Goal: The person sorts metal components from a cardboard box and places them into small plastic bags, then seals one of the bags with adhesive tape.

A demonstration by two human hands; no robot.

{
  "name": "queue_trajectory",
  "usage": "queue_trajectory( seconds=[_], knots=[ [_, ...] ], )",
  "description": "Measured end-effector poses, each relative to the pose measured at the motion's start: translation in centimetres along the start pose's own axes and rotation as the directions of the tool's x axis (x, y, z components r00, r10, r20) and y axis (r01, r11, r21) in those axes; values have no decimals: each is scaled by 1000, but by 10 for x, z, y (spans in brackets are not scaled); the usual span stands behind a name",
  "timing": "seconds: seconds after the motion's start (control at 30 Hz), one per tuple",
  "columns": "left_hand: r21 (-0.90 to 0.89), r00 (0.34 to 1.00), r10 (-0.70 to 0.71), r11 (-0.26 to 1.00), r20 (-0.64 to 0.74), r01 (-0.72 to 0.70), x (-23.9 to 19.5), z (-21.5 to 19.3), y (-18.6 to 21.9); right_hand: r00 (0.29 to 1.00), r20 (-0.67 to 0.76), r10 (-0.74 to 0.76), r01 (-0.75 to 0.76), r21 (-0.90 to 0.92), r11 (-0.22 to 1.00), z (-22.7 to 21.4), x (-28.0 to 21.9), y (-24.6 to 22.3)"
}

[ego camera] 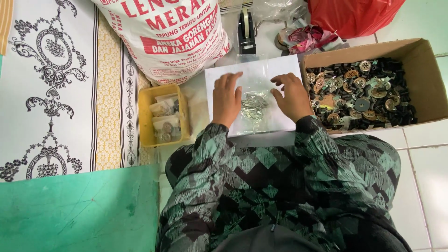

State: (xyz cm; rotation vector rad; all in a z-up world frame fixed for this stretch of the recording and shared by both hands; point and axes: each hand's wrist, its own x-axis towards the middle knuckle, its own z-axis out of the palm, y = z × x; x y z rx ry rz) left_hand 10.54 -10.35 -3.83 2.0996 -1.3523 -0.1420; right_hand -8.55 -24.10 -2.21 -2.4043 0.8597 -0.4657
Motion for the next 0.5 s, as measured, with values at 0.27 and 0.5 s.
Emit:
queue_trajectory(
  seconds=[0.27,0.5],
  knots=[
    [-10,973,-201,979,113,203,-40,4,-30,954,161,-252,285,-226,932,26,14,-22],
    [20,980,-198,980,28,198,-33,25,-37,990,-3,142,-139,-238,961,63,53,27]
  ],
)
